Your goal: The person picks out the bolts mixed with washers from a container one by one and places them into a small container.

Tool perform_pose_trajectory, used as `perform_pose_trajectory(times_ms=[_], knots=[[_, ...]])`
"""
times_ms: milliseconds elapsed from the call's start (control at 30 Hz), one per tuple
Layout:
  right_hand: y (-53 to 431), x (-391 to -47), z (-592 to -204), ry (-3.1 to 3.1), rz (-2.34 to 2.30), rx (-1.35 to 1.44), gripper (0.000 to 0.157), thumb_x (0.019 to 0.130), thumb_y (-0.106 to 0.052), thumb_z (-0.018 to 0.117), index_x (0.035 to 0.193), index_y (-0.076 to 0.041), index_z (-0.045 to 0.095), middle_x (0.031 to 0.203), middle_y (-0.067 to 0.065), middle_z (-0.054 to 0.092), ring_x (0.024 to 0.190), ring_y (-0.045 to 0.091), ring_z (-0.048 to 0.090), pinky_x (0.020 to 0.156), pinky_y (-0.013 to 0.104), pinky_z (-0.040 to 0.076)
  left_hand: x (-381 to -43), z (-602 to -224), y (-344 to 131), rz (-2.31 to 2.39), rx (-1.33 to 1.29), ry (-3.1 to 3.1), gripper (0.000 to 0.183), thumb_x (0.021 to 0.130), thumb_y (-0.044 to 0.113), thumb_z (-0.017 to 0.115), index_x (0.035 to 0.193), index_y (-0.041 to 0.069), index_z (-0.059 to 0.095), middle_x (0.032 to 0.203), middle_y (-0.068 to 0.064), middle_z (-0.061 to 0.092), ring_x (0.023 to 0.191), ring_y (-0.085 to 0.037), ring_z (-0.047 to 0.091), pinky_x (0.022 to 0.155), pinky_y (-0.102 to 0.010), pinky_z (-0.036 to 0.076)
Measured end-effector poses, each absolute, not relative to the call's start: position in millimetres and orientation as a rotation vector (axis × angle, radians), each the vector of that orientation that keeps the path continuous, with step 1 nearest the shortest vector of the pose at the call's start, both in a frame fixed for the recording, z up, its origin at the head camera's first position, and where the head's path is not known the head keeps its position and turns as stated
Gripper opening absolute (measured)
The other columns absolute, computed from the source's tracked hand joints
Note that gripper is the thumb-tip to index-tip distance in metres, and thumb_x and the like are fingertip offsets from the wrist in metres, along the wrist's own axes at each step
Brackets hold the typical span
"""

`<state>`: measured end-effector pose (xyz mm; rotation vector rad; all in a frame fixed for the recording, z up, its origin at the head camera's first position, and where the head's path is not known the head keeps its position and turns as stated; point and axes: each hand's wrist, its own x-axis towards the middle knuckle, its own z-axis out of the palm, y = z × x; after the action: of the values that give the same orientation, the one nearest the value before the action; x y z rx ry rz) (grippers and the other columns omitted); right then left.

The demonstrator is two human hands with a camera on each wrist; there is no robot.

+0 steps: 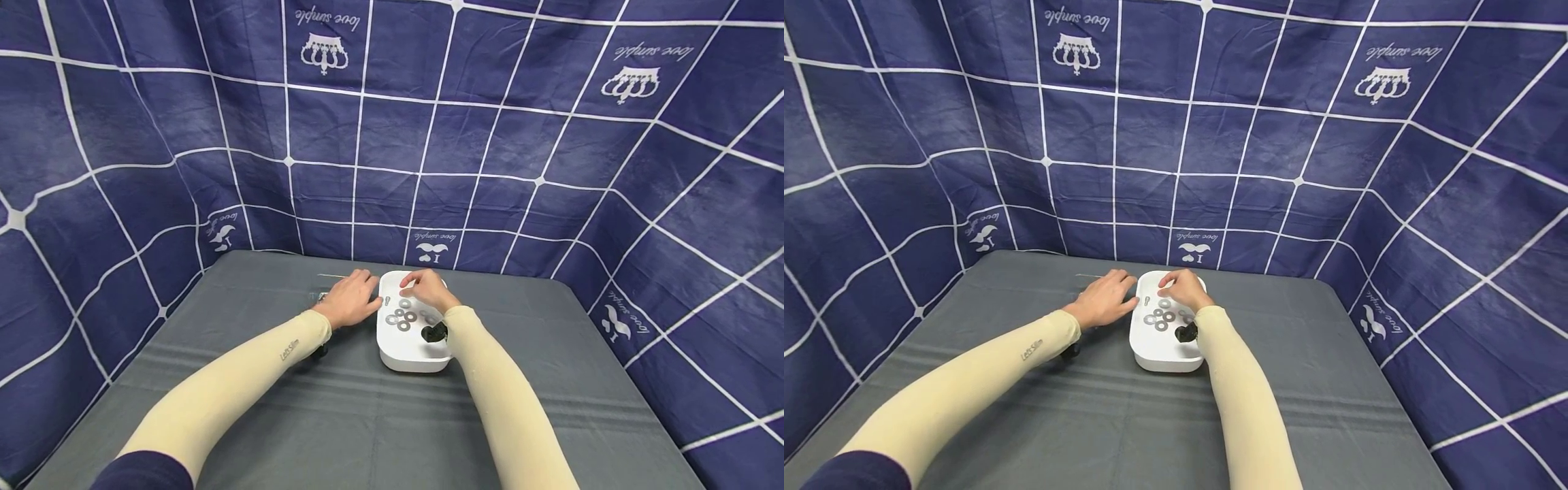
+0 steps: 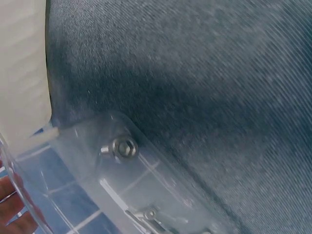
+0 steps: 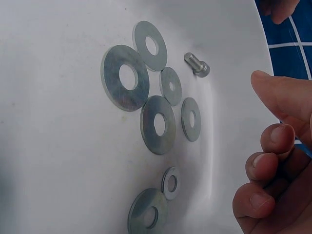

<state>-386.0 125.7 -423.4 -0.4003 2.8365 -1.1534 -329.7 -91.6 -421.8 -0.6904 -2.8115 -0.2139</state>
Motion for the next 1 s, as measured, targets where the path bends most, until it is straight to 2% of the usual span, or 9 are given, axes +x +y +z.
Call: perform_pose_trajectory(times_ms=[467,867,1000], knots=[[122,-385,-426,2.841,-1.15,-0.475,0.015,0.081,-0.017,0.08,0.095,-0.013,0.078,0.068,-0.003,0.053,0.067,0.012,0.048,0.061,0.025,0.037,-329,-430,-84,-0.163,-0.685,-2.847,0.056,0.099,0.042,0.054,0.136,-0.001,0.057,0.123,-0.016,0.06,0.121,-0.031,0.055,0.102,-0.047,0.049],[121,-388,-433,2.792,-1.188,-0.489,0.017,0.084,-0.012,0.076,0.1,-0.01,0.078,0.066,-0.005,0.05,0.065,0.011,0.043,0.059,0.023,0.034,-331,-431,-77,-0.144,-0.704,-2.84,0.055,0.1,0.041,0.05,0.136,-0.001,0.055,0.127,-0.016,0.059,0.122,-0.03,0.054,0.101,-0.046,0.05],[120,-389,-436,2.782,-1.208,-0.513,0.017,0.084,-0.012,0.077,0.1,-0.009,0.079,0.071,-0.002,0.058,0.066,0.011,0.043,0.06,0.024,0.034,-331,-432,-75,-0.209,-0.694,-2.855,0.054,0.1,0.04,0.05,0.136,-0.001,0.054,0.128,-0.016,0.058,0.122,-0.031,0.053,0.1,-0.047,0.051]])
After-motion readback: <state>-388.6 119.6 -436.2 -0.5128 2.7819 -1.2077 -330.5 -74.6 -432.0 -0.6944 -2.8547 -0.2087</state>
